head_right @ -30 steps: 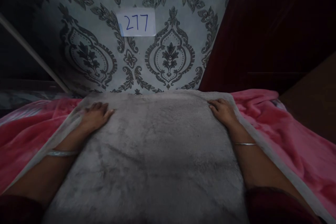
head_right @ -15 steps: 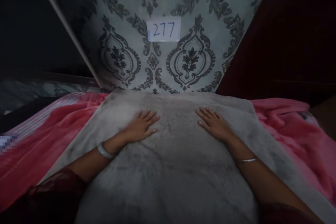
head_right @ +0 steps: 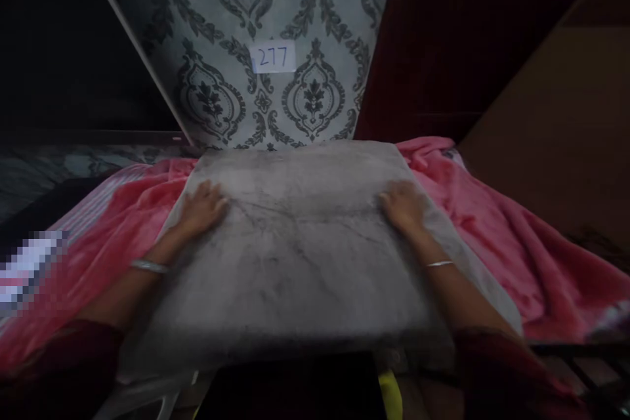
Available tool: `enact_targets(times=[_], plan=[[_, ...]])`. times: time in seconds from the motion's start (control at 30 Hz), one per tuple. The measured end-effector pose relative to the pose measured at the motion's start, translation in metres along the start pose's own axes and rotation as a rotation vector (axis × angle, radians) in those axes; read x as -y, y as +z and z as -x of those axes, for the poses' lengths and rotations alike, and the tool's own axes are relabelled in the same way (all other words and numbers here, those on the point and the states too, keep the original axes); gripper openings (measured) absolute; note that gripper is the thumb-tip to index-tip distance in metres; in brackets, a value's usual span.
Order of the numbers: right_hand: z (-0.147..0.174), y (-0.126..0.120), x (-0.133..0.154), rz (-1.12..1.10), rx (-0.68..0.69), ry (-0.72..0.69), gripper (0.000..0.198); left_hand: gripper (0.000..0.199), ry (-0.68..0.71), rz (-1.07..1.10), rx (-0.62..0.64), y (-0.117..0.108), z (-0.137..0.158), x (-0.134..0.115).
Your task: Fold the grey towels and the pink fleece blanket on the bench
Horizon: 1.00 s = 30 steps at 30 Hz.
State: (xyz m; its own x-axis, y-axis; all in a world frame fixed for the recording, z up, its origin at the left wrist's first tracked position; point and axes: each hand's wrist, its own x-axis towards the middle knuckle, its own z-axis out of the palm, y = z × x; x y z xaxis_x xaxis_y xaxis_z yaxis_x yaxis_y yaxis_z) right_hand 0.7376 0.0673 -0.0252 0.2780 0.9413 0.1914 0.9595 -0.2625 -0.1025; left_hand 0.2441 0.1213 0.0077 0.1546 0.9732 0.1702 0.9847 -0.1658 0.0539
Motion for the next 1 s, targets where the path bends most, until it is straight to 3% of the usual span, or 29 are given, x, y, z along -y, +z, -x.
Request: enact_targets(times=[0.07,0.13,0.2,0.27,0.37,0.53,0.63,0.73,0.87,1.0], plan=[[0.023,0.001,0.072,-0.069,0.016,-0.249,0.055,0.053,0.144,0.030,0.054,0.010,0.003,-0.058],[0.041,0.009,0.130,-0.092,0.095,-0.409,0.054,0.057,0.341,0.076,0.173,0.023,0.010,-0.115],[0.052,0.020,0.158,-0.084,0.124,-0.465,0.055,0.060,0.392,0.077,0.156,0.034,0.021,-0.152],[0.054,0.026,0.153,-0.071,0.121,-0.436,0.056,0.063,0.363,0.052,0.095,0.039,0.032,-0.162],[0.047,0.023,0.094,-0.025,0.097,-0.252,0.058,0.065,0.230,-0.004,0.084,0.033,0.044,-0.122],[0.055,0.012,-0.048,0.065,0.055,0.169,0.062,0.065,-0.110,-0.095,0.102,0.010,0.072,0.008],[0.076,0.012,-0.100,0.067,0.057,0.262,0.064,0.065,-0.213,-0.102,0.114,0.002,0.103,0.066],[0.097,0.012,-0.116,0.072,0.036,0.245,0.062,0.067,-0.249,-0.104,0.116,0.000,0.135,0.091],[0.125,0.002,-0.113,0.113,-0.027,0.284,0.059,0.070,-0.282,-0.063,0.017,-0.003,0.167,0.094],[0.144,-0.017,-0.117,0.093,-0.031,0.404,0.059,0.071,-0.500,0.167,0.005,-0.014,0.188,0.093]])
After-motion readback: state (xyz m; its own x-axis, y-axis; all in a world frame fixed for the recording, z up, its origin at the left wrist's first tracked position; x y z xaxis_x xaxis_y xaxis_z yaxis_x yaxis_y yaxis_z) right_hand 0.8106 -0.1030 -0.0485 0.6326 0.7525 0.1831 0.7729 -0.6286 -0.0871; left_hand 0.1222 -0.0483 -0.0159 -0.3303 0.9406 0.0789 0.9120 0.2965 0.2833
